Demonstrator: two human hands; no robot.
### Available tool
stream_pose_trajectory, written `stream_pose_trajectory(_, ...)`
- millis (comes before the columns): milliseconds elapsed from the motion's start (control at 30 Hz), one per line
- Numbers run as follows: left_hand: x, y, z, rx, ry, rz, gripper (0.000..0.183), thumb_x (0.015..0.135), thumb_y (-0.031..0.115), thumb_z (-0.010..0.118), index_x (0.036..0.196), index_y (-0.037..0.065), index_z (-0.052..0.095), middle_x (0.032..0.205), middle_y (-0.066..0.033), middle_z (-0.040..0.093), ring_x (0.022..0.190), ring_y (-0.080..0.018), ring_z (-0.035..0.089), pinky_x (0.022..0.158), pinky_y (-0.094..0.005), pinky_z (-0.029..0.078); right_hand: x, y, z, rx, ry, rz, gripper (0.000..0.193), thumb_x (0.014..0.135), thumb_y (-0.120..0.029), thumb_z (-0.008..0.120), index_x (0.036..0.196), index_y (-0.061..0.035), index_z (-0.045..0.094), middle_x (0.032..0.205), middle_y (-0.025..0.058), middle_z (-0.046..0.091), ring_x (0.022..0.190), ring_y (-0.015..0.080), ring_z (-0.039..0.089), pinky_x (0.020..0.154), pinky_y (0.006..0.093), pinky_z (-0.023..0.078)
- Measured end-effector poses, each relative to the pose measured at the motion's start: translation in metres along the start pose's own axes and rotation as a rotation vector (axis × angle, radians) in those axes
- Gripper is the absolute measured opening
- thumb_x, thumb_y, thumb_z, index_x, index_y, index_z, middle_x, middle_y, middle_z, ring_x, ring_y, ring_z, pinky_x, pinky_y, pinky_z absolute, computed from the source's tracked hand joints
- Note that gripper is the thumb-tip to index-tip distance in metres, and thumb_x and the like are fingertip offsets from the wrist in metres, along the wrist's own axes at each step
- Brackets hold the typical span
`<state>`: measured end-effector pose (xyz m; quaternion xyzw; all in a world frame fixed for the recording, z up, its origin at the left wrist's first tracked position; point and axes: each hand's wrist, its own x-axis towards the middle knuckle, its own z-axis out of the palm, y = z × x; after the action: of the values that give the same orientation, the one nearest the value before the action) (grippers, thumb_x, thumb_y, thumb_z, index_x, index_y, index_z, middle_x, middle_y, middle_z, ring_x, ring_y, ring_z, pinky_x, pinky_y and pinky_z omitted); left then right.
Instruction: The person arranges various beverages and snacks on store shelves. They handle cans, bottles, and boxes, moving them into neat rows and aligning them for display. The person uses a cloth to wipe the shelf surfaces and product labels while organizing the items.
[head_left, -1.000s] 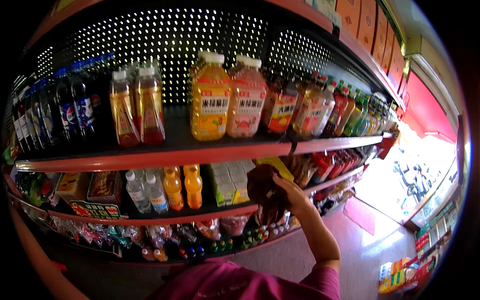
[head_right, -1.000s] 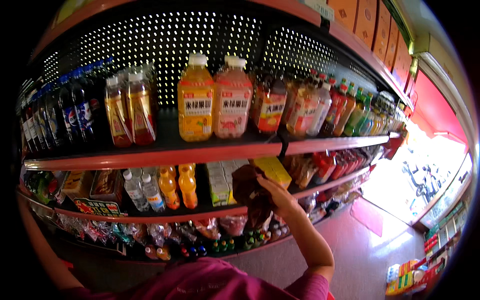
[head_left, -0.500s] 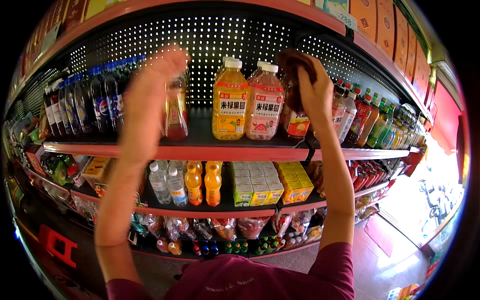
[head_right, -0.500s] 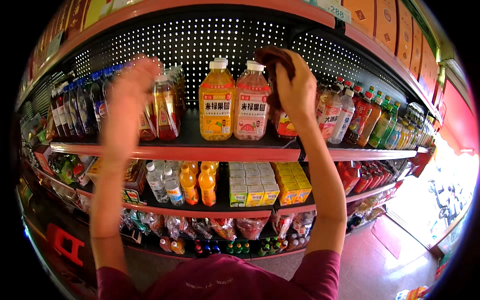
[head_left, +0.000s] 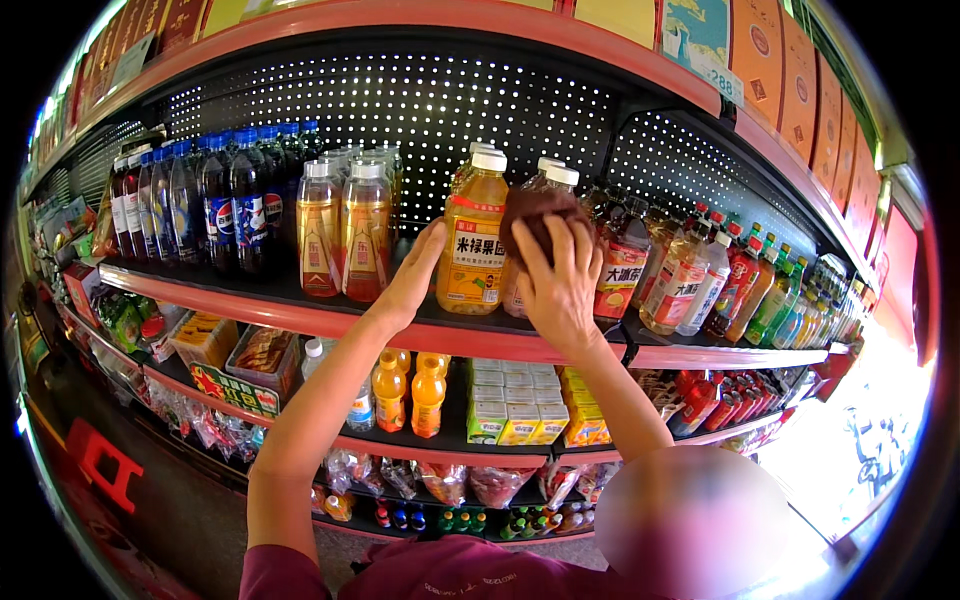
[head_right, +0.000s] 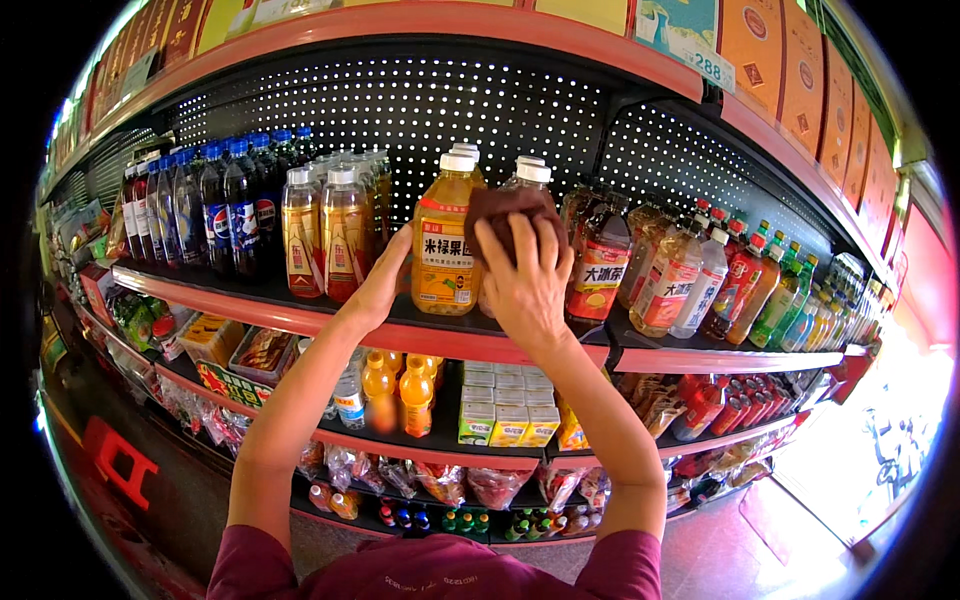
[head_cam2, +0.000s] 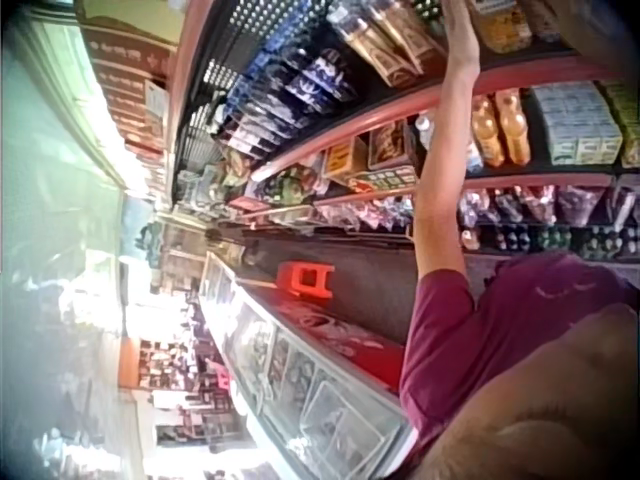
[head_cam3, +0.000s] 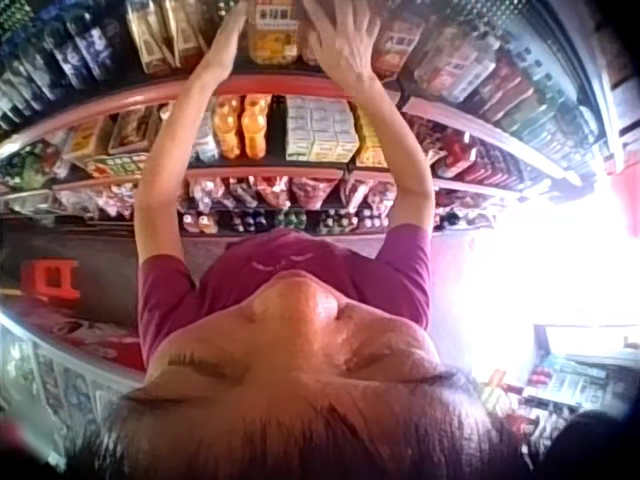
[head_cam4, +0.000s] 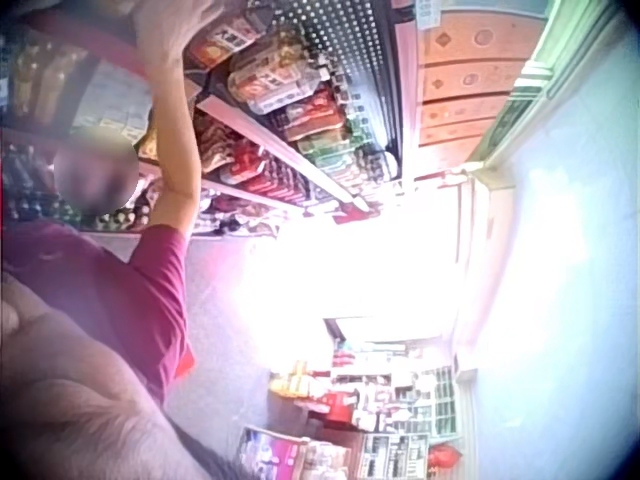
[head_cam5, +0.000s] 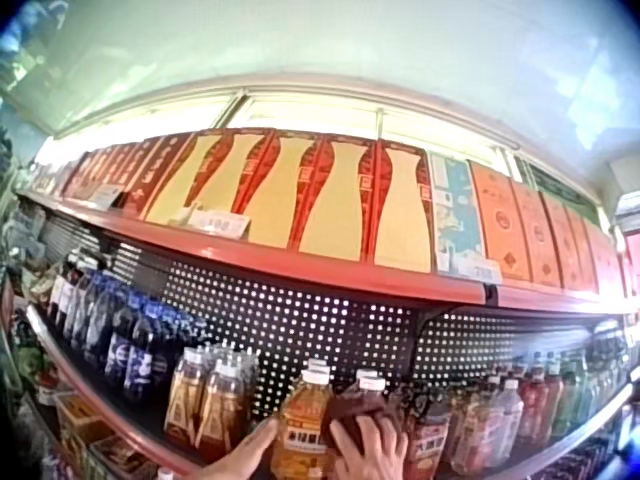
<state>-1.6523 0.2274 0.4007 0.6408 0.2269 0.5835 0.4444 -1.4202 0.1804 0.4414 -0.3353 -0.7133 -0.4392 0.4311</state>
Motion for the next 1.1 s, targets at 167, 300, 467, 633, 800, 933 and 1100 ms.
stream_pose_trajectory(167,0.003,0.005,0.008,0.027,-0.008,-0.062,0.083,0.106,0.072,0.034,0.165,0.014,0.029,0.166,-0.0071,0.036,0.151,-0.0228,0.034,0.121,-0.0481,0.031,-0.039,0.009,-0.006,0.149,-0.17,-0.202,0.045,0.081,-0.009,0.068,0.125,-0.0173,0.074,0.123,0.012,0.056,0.117,0.0345,0.054,0.096,0.0484,0.05)
stream_pose_trajectory(300,-0.005,0.019,0.013,-0.1,-0.061,-0.123,0.084,0.104,0.076,0.03,0.166,0.02,0.028,0.166,-0.0066,0.037,0.151,-0.0264,0.037,0.117,-0.0567,0.036,-0.025,0.002,-0.02,0.533,-0.298,-0.133,0.044,0.075,0.005,0.063,0.114,-0.0101,0.077,0.118,0.0146,0.06,0.112,0.0363,0.06,0.096,0.0454,0.053)
stream_pose_trajectory(467,-0.009,0.023,0.01,-0.044,0.036,-0.162,0.084,0.104,0.077,0.028,0.161,0.016,0.037,0.156,-0.0103,0.049,0.141,-0.0267,0.049,0.112,-0.0498,0.045,0.063,0.005,-0.009,0.444,0.128,-0.152,0.041,0.076,0.005,0.065,0.113,-0.0083,0.075,0.116,0.0147,0.064,0.104,0.0369,0.061,0.091,0.0449,0.053)
stream_pose_trajectory(633,0.0,0.005,0.005,-0.031,0.047,-0.134,0.094,0.099,0.082,0.031,0.167,0.017,0.026,0.166,-0.0124,0.034,0.15,-0.0367,0.035,0.114,-0.0576,0.039,0.122,0.008,0.035,0.292,0.157,0.037,0.038,0.087,-0.002,0.065,0.122,-0.0117,0.073,0.116,0.0125,0.063,0.106,0.0337,0.061,0.089,0.047,0.054)
stream_pose_trajectory(800,0.001,0.002,0.001,-0.015,0.054,-0.16,0.096,0.098,0.084,0.028,0.167,0.017,0.027,0.167,-0.0124,0.032,0.151,-0.0391,0.032,0.112,-0.0586,0.04,0.105,-0.021,0.028,0.304,0.044,0.074,0.043,0.088,-0.001,0.058,0.129,-0.012,0.069,0.127,0.0115,0.061,0.119,0.0338,0.057,0.103,0.0489,0.048)
stream_pose_trajectory(933,-0.007,0.015,0.012,-0.007,0.094,-0.157,0.091,0.1,0.082,0.026,0.161,0.014,0.038,0.158,-0.0115,0.046,0.145,-0.0315,0.044,0.108,-0.0534,0.045,0.07,-0.035,0.022,0.121,0.019,-0.113,0.044,0.088,-0.007,0.06,0.13,-0.0156,0.068,0.14,0.0113,0.056,0.131,0.0362,0.052,0.104,0.0531,0.045)
stream_pose_trajectory(1100,-0.005,0.019,0.012,-0.176,-0.042,-0.1,0.075,0.109,0.068,0.024,0.149,0.011,0.051,0.136,-0.0103,0.066,0.119,-0.0222,0.067,0.102,-0.0381,0.056,0.009,-0.045,0.011,0.177,-0.167,-0.318,0.039,0.088,-0.017,0.062,0.125,-0.0165,0.069,0.14,0.0083,0.056,0.132,0.0306,0.05,0.1,0.0508,0.045)
